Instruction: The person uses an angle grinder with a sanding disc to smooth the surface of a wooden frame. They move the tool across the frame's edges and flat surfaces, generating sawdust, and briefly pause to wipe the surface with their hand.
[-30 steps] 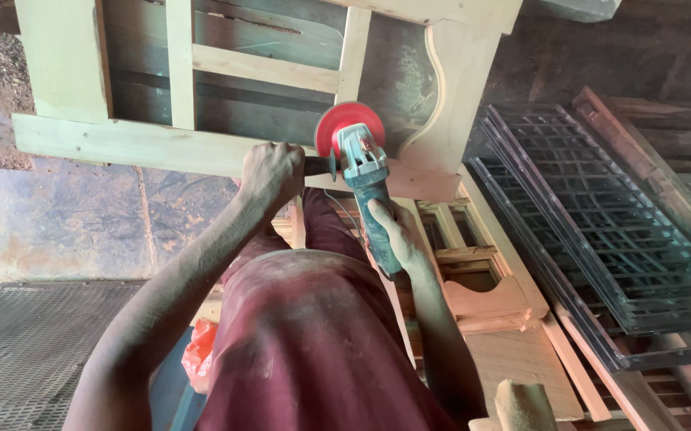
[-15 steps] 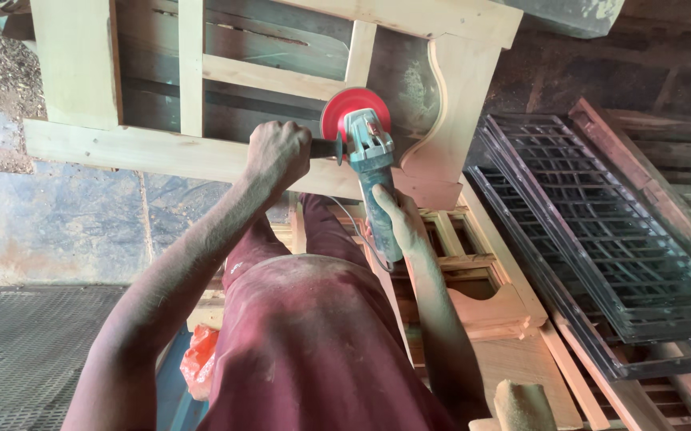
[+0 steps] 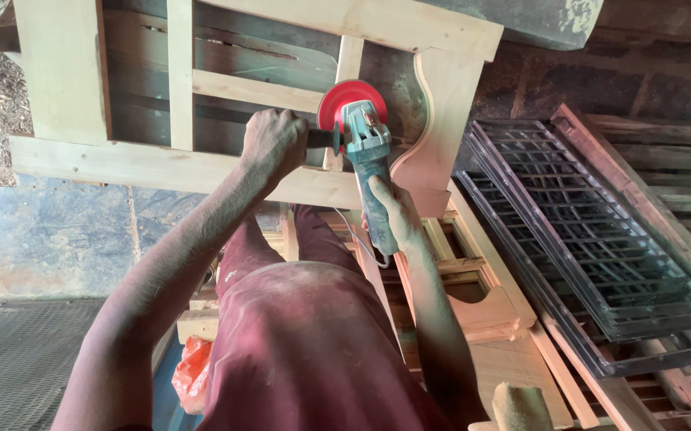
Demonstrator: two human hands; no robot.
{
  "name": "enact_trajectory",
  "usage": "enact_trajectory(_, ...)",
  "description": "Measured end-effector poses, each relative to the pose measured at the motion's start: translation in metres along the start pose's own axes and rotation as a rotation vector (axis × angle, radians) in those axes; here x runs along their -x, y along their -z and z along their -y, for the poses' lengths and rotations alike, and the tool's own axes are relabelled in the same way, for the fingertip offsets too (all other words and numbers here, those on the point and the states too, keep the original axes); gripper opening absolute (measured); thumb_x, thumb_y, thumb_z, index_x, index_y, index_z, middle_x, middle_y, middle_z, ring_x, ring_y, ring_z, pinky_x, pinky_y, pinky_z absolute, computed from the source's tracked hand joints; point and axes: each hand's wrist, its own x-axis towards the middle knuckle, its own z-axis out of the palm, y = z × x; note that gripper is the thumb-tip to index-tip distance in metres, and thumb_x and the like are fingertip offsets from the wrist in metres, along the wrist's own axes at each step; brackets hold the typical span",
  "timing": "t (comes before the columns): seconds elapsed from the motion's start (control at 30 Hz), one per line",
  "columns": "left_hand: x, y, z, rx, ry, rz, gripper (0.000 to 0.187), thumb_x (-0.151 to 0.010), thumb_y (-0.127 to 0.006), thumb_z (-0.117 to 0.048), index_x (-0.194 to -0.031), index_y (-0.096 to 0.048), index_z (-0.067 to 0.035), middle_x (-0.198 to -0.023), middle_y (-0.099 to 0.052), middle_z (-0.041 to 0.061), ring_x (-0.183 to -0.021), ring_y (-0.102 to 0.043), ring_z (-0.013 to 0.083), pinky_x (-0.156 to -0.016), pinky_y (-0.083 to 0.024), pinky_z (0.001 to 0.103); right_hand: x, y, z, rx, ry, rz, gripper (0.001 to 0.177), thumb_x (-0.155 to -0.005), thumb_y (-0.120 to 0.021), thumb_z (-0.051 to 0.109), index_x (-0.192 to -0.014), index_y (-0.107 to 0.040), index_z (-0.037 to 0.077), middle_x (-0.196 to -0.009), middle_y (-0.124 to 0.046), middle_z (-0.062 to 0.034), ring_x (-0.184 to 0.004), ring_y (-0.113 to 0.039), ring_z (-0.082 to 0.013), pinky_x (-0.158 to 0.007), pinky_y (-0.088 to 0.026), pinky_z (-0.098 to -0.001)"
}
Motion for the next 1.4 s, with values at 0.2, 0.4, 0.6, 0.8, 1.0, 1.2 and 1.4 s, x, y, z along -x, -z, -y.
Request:
enact_trajectory(0.2,-0.012,0.002,0.008,-0.010,0.011,0.036,0.008,-0.080,-0.071,-0.012,-0.074,-0.073,-0.007,-0.071,-0.072,0.014,-0.066,-0.073,0.0303,-0.058,-0.058,0.042,-0.011,-0.001,0.010,0.021,0.019,0.000,0.051,-0.094,-0.067,0.051,-0.095,-0.063,0.000,-0.068,-0.065,-0.0091,-0.053,-0.064,-0.0170,-0.052,-0.054,-0.0308)
enact_trajectory(0.4,-0.025,0.005,0.022,-0.023,0.023,0.037,0.008,-0.079,-0.071,-0.011,-0.073,-0.072,-0.007,-0.071,-0.071,0.014,-0.068,-0.073,0.0303,-0.058,-0.058,0.042,-0.025,-0.007,0.019,0.011,0.031,0.015,0.051,-0.094,-0.068,0.052,-0.095,-0.063,0.001,-0.068,-0.064,-0.0088,-0.053,-0.064,-0.0171,-0.052,-0.054,-0.0309)
enact_trajectory(0.6,-0.038,0.010,0.034,-0.059,0.011,0.009,0.003,-0.074,-0.074,-0.011,-0.073,-0.073,-0.009,-0.071,-0.071,0.012,-0.069,-0.073,0.0300,-0.056,-0.058,0.041,-0.037,-0.014,0.029,0.002,0.028,0.013,0.054,-0.092,-0.067,0.055,-0.096,-0.065,0.002,-0.067,-0.064,-0.0087,-0.052,-0.065,-0.0171,-0.049,-0.054,-0.0311)
enact_trajectory(0.8,-0.059,0.009,0.038,-0.071,0.002,0.054,0.006,-0.074,-0.077,-0.012,-0.071,-0.073,-0.009,-0.068,-0.071,0.011,-0.065,-0.072,0.0268,-0.057,-0.058,0.040,-0.043,-0.015,0.046,0.025,0.034,-0.003,0.055,-0.093,-0.067,0.057,-0.094,-0.065,0.002,-0.067,-0.065,-0.0091,-0.052,-0.065,-0.0175,-0.048,-0.052,-0.0311)
enact_trajectory(1.0,-0.078,0.006,0.047,-0.096,-0.015,0.062,0.007,-0.078,-0.077,-0.013,-0.073,-0.073,-0.009,-0.067,-0.071,0.009,-0.061,-0.070,0.0241,-0.054,-0.056,0.038,-0.052,-0.015,0.056,0.018,0.041,-0.020,0.055,-0.091,-0.069,0.058,-0.095,-0.063,0.003,-0.067,-0.064,-0.0094,-0.053,-0.065,-0.0183,-0.049,-0.054,-0.0320)
enact_trajectory(1.2,-0.053,0.010,0.030,-0.026,0.001,0.167,0.015,-0.088,-0.068,-0.014,-0.075,-0.074,-0.010,-0.069,-0.071,0.010,-0.061,-0.072,0.0258,-0.053,-0.057,0.041,-0.027,-0.010,0.032,0.016,-0.018,-0.033,0.060,-0.089,-0.069,0.058,-0.097,-0.065,-0.001,-0.068,-0.067,-0.0112,-0.054,-0.068,-0.0200,-0.051,-0.058,-0.0337)
enact_trajectory(1.4,0.003,0.017,0.010,0.029,0.007,0.188,0.013,-0.085,-0.067,-0.017,-0.076,-0.076,-0.012,-0.075,-0.073,0.012,-0.070,-0.075,0.0293,-0.062,-0.058,0.042,0.008,-0.021,-0.001,-0.047,-0.113,-0.045,0.062,-0.086,-0.071,0.058,-0.099,-0.063,-0.002,-0.067,-0.066,-0.0106,-0.052,-0.066,-0.0197,-0.048,-0.055,-0.0340)
